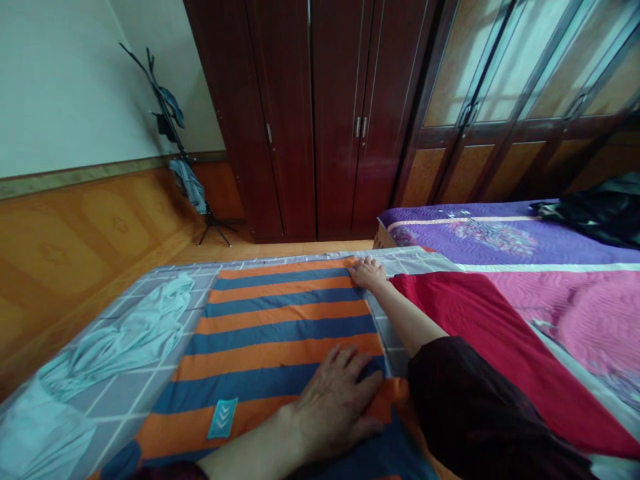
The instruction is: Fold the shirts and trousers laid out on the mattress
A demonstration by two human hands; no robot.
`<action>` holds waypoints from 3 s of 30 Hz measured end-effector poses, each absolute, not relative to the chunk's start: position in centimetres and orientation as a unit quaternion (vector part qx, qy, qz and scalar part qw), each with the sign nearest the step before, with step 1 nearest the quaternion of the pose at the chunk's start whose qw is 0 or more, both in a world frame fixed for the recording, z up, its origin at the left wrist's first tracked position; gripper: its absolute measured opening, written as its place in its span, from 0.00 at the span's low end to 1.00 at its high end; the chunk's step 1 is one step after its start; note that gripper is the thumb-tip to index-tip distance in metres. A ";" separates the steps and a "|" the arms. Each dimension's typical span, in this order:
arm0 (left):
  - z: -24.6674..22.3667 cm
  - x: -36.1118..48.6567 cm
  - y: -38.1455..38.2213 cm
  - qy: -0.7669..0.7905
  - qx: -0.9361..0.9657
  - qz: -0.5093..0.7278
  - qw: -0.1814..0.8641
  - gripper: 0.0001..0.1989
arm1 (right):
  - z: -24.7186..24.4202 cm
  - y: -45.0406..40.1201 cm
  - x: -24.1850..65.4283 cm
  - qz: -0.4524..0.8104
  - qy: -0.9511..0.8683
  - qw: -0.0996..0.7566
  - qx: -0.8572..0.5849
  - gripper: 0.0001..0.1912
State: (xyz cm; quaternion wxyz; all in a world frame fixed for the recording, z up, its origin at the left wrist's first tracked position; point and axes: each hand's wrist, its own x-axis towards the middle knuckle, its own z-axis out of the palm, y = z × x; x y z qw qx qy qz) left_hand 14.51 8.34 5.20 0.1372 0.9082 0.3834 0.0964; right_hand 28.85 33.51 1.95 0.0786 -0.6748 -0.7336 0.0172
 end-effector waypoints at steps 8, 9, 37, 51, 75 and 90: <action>2.9 8.1 6.8 0.475 0.862 0.024 0.176 0.34 | 0.4 28.6 24.5 -0.009 -0.800 0.098 -0.592 0.35; 2.8 5.9 6.2 0.512 0.844 0.018 0.158 0.33 | 0.2 28.4 24.5 -0.014 -0.802 0.103 -0.588 0.35; 2.0 -5.4 11.6 0.792 0.609 0.029 -0.028 0.33 | -0.7 29.6 25.0 -0.104 -0.813 0.153 -0.552 0.27; 2.3 -5.7 14.3 0.740 0.671 0.030 0.040 0.32 | -1.5 29.9 25.4 -0.108 -0.814 0.147 -0.552 0.30; 5.7 -7.3 -6.1 0.732 0.663 0.052 0.148 0.33 | 1.0 25.6 23.3 -0.045 -0.855 0.066 -0.512 0.32; 2.6 -9.6 -13.5 0.673 0.716 0.168 -0.081 0.20 | 6.7 -1.9 17.8 0.221 -0.969 0.048 -0.100 0.30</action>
